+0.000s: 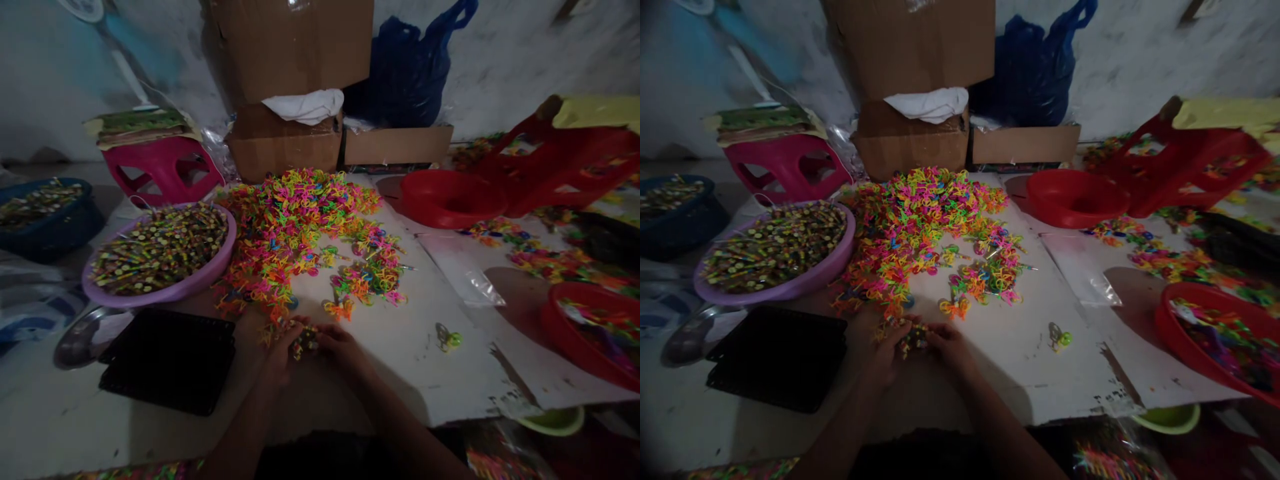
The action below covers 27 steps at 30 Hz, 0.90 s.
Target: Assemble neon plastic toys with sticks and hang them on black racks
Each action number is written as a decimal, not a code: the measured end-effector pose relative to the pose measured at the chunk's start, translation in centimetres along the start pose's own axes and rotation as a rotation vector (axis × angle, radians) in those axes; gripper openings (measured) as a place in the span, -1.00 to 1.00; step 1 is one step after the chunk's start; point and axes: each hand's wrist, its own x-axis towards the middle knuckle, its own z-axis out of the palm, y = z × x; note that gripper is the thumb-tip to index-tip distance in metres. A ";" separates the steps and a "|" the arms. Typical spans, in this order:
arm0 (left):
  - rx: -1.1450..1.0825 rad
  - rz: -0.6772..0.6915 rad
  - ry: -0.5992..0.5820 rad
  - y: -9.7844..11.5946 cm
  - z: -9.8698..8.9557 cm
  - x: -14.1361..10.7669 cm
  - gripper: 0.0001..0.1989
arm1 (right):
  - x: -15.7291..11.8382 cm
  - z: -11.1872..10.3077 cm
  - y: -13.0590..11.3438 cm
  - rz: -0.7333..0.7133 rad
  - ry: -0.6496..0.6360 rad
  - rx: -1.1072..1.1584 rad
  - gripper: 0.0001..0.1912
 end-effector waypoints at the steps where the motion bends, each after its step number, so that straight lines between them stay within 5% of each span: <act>1: -0.004 -0.006 0.007 0.2 0.0 0.0 -0.82 | -0.1 -0.1 -0.2 0.007 0.016 -0.015 -0.60; 6: -0.026 -0.077 0.064 1.9 -0.7 0.2 -0.93 | -0.8 -1.8 -3.9 -0.052 -0.007 -0.153 -0.64; 11: -0.039 -0.320 -0.067 2.0 -1.2 0.1 -0.91 | -0.9 -2.1 -8.8 -0.037 -0.420 -0.529 -0.70; 14: -0.003 -0.435 -0.221 0.8 -0.9 -0.4 -0.83 | 0.0 -0.9 -10.0 -0.019 -0.673 -0.714 -0.72; 16: 0.020 -0.470 -0.254 0.1 -0.8 -0.6 -0.78 | 0.7 -0.3 -10.1 -0.037 -0.733 -0.775 -0.71; 19: 0.006 -0.431 -0.158 -0.3 -0.6 -0.8 -0.84 | 1.0 0.3 -9.1 -0.173 -0.562 -0.762 -0.69; 23: -0.146 -0.272 0.034 -0.4 -0.1 -1.1 -0.96 | -0.2 1.0 -5.5 -0.520 0.022 -0.711 -0.77; 24: -0.180 -0.233 0.083 -0.5 0.1 -1.2 -0.95 | -0.7 1.2 -4.3 -0.580 0.081 -0.729 -0.77; 27: -0.186 -0.153 0.149 -0.8 0.4 -1.5 -0.87 | -2.0 2.0 -1.7 -0.572 -0.038 -0.777 -0.65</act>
